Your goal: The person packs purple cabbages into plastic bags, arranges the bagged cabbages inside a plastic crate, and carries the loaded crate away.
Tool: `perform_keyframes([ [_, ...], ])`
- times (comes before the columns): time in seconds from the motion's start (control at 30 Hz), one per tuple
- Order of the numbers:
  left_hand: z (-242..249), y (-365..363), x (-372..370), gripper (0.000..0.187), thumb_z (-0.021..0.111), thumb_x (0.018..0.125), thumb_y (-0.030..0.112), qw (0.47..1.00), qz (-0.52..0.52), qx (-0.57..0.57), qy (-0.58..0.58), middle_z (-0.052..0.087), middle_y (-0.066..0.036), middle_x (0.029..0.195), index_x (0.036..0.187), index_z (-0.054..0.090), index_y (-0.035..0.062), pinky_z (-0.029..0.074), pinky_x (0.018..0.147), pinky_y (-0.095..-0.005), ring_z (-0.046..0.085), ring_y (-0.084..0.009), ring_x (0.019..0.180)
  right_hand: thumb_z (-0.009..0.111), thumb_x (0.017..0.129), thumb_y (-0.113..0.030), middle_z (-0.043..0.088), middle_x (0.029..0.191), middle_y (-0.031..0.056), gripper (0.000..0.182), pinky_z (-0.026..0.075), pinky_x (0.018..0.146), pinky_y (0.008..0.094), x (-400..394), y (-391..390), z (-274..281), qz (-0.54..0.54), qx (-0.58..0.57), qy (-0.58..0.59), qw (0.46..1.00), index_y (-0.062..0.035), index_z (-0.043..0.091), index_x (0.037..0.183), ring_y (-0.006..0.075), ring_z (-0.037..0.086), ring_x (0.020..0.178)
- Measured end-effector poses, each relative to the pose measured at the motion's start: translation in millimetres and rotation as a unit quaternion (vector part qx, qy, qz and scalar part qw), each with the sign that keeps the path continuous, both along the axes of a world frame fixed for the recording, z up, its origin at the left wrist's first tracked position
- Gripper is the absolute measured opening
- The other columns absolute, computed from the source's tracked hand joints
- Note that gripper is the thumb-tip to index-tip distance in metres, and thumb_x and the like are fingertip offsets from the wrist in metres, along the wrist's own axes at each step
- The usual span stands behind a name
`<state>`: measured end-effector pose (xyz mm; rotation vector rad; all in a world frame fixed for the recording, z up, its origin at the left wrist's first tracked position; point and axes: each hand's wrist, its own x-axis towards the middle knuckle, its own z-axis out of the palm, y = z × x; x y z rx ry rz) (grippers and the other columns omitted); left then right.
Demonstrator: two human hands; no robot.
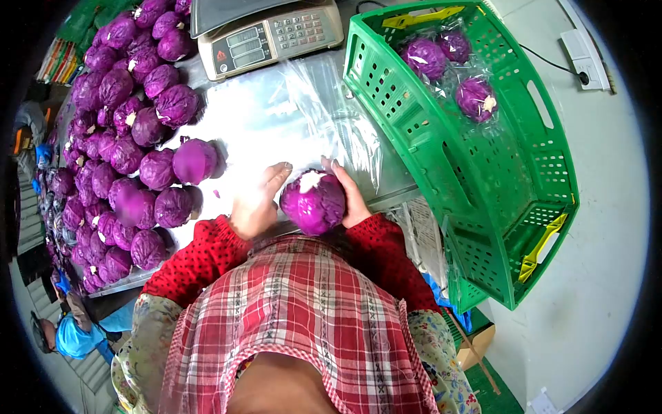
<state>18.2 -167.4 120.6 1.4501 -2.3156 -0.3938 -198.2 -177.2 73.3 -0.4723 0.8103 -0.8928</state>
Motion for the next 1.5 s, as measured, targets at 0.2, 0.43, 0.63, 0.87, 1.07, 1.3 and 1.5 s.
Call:
perform_keyframes([
  [0.2,29.4,-1.5,-30.9,0.083,0.067,0.062,0.0,0.997,-0.053,0.034,0.05,0.046,-0.011,0.148,0.142,0.044,0.003,0.057,0.063,-0.0333,0.07,-0.0237,0.09,0.064,0.092,-0.037,0.061,0.12,0.0244,0.103,0.057,0.075,0.0327,-26.8,17.3,61.9,0.182,-0.013,0.274,0.944,-0.0021,-0.012,0.152,0.0279,0.069,0.09],
  [0.43,40.9,-3.5,-12.2,0.053,0.064,0.071,0.005,0.968,-0.187,-0.155,-0.052,0.054,-0.01,0.141,0.124,0.063,0.0023,0.049,0.052,-0.0279,0.06,-0.0172,0.063,0.079,0.076,-0.023,0.057,0.099,0.0129,0.056,0.049,0.066,0.0438,-11.0,-24.0,42.6,-0.158,-0.471,0.645,0.581,-0.0028,0.052,0.121,0.0303,0.06,0.076],
  [0.63,30.2,14.9,14.3,0.041,0.064,0.07,0.013,0.96,-0.186,-0.114,-0.174,0.061,-0.015,0.118,0.109,0.065,-0.0024,0.052,0.063,-0.0307,0.061,-0.0187,0.076,0.067,0.089,-0.026,0.063,0.09,0.0166,0.025,0.047,0.063,0.0476,-21.4,-65.1,14.2,0.025,-0.4,0.71,0.579,-0.0115,0.06,0.108,0.0383,0.063,0.074],
  [0.87,116.3,-20.7,54.1,0.014,0.07,0.067,0.008,0.972,-0.159,-0.172,0.006,0.049,-0.004,0.067,0.078,0.061,0.0073,0.045,0.044,-0.0346,0.053,-0.0192,0.054,0.064,0.091,-0.012,0.066,0.074,0.0124,0.016,0.046,0.058,0.0308,-15.4,-91.7,133.3,-0.02,-0.446,0.502,0.741,0.0019,0.067,0.098,0.0139,0.058,0.064],
  [1.07,210.8,-30.0,85.8,0.013,0.075,0.073,0.004,0.975,-0.137,-0.11,0.132,0.064,-0.007,0.07,0.085,0.071,0.0014,0.049,0.051,-0.0285,0.063,-0.0183,0.057,0.066,0.087,-0.012,0.065,0.067,0.0105,0.015,0.044,0.055,0.0286,-2.2,-98.5,243.8,0.053,-0.493,0.477,0.725,0.0012,0.069,0.094,0.0119,0.054,0.058],
  [1.3,186.4,8.1,98.9,0.018,0.08,0.071,0.006,0.966,-0.18,-0.155,0.1,0.054,-0.006,0.063,0.079,0.065,0.003,0.04,0.042,-0.0328,0.055,-0.0199,0.048,0.067,0.086,-0.015,0.069,0.08,0.0139,0.019,0.05,0.062,0.0327,10.9,-61.8,215.0,0.134,-0.495,0.525,0.679,-0.0001,0.069,0.097,0.0211,0.064,0.067],
  [1.5,115.6,114.7,70.3,0.017,0.073,0.073,0.009,0.953,-0.292,-0.079,0.03,0.062,-0.007,0.077,0.084,0.062,0.0026,0.045,0.044,-0.0295,0.057,-0.0157,0.053,0.073,0.081,-0.013,0.065,0.078,0.0124,0.03,0.049,0.061,0.033,-62.2,64.0,139.9,0.251,-0.392,0.588,0.662,-0.0016,0.065,0.108,0.0212,0.06,0.064],
])
